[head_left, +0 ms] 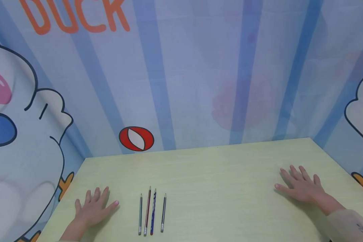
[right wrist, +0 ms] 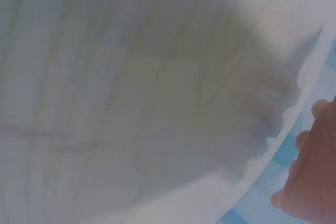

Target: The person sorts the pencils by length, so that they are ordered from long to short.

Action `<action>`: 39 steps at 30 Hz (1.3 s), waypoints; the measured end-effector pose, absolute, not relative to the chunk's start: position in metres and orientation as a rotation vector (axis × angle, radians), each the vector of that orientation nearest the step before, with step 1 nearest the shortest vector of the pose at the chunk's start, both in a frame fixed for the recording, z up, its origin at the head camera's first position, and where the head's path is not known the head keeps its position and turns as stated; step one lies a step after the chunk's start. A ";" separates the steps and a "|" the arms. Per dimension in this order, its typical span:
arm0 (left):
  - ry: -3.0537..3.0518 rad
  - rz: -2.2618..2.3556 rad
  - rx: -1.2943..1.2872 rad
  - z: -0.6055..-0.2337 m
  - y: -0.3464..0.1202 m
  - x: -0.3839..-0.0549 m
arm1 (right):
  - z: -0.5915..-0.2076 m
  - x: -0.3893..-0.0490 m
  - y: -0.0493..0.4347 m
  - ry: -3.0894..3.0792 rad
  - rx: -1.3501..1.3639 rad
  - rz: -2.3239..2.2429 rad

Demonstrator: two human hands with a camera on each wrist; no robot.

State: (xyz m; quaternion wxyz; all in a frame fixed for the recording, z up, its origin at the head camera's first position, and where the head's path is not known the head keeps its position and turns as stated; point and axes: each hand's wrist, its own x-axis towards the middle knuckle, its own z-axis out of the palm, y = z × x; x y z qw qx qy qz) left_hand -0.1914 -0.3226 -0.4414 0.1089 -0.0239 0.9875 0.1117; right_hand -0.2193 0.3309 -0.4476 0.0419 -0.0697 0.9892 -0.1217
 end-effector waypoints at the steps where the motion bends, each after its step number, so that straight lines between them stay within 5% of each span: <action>1: 2.899 0.334 -0.075 -0.441 -0.321 -0.192 | -0.447 -0.219 0.331 3.026 -0.215 -0.374; 39: 3.097 0.380 0.172 -0.414 -0.258 -0.191 | -0.411 -0.224 0.235 3.140 -0.583 -0.508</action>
